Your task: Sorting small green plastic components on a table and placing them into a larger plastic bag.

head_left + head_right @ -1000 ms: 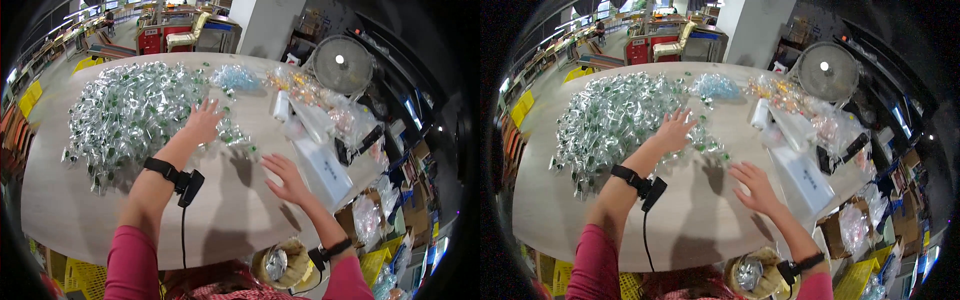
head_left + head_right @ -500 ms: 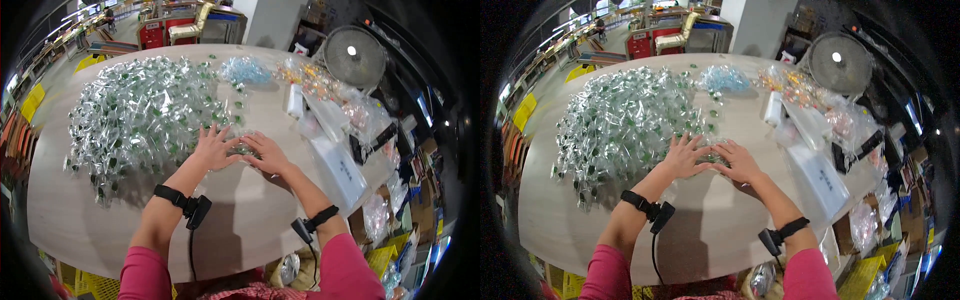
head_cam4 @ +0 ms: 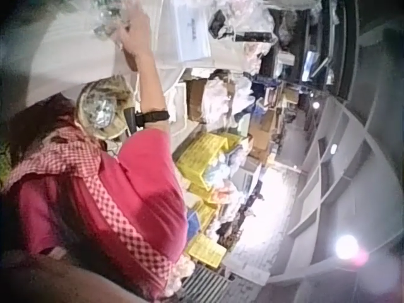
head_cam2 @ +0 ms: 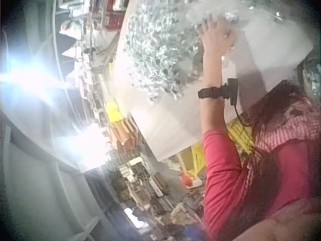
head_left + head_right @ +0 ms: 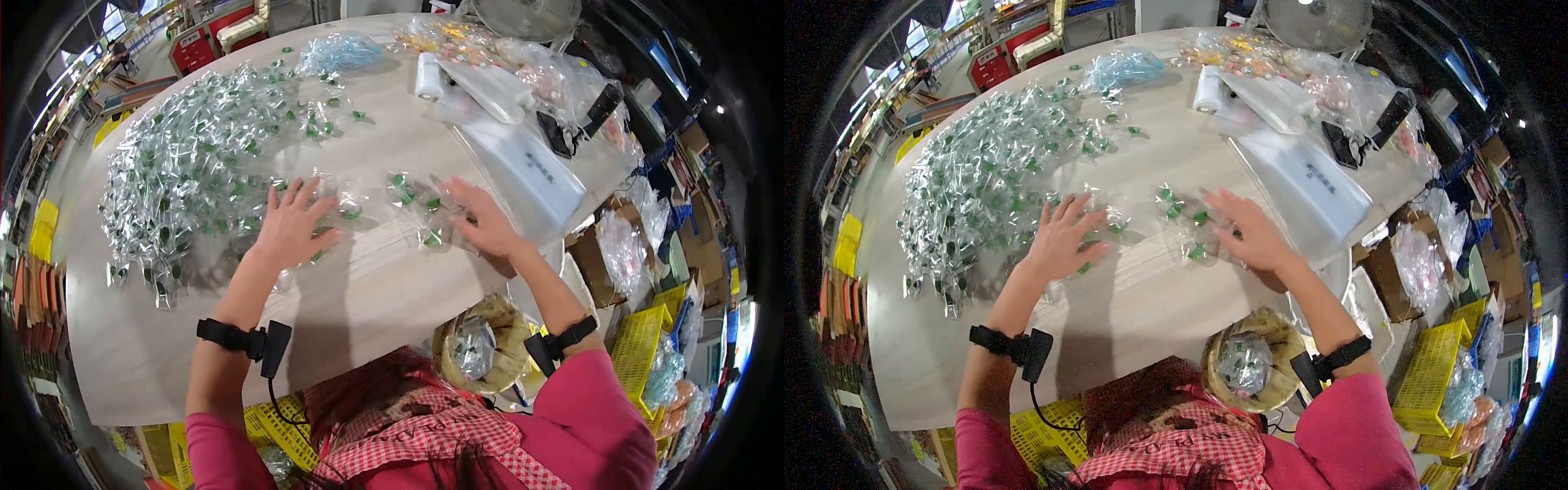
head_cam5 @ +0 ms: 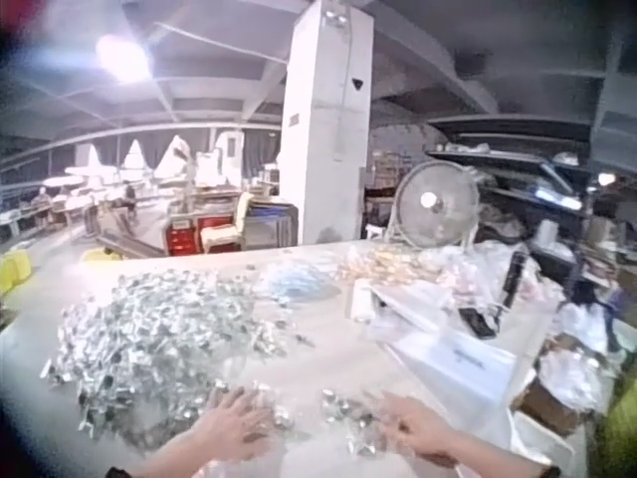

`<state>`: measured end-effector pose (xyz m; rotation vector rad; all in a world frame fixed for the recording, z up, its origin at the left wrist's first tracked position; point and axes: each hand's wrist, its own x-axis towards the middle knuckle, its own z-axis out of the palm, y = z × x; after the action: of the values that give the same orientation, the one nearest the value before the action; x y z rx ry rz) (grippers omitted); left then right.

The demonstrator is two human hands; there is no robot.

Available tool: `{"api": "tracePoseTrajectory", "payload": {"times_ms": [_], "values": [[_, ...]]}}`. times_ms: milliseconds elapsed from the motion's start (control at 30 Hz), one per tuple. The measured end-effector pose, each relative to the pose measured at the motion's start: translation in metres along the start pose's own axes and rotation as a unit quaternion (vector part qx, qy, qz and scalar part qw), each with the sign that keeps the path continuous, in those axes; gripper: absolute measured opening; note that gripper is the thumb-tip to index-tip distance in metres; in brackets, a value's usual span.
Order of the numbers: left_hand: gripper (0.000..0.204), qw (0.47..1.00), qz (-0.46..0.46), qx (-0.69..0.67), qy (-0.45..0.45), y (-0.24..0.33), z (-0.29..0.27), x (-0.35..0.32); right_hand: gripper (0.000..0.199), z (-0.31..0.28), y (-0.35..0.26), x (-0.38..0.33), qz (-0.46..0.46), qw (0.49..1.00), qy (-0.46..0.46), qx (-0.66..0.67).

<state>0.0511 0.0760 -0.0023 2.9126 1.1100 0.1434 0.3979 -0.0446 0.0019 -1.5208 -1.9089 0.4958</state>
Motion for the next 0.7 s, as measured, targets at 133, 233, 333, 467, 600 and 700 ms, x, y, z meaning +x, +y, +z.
{"api": "tracePoseTrajectory", "payload": {"times_ms": [133,233,333,467,600,700], "values": [[0.061,0.998,-0.059,-0.026,0.011,0.006,0.004,-0.011,0.048,0.019,0.013,-0.013,-0.099,0.978,0.008,-0.181],[0.063,0.995,-0.087,-0.040,0.041,0.023,0.006,-0.012,0.043,0.020,0.027,-0.012,-0.083,0.980,0.038,-0.179],[0.064,0.997,-0.070,-0.004,0.045,0.034,0.005,-0.014,0.036,0.017,0.040,0.001,-0.075,0.983,0.041,-0.164],[0.062,0.995,-0.084,-0.028,0.046,0.038,0.011,-0.018,0.026,0.011,0.022,0.028,0.087,0.995,0.005,-0.051],[0.052,0.992,-0.081,-0.054,0.074,0.035,0.018,-0.021,0.023,0.009,-0.007,0.062,0.093,0.993,0.025,-0.067],[0.040,0.990,-0.081,-0.073,0.085,0.035,0.020,-0.022,0.024,0.021,-0.014,0.084,-0.044,0.997,0.054,0.024]]}}
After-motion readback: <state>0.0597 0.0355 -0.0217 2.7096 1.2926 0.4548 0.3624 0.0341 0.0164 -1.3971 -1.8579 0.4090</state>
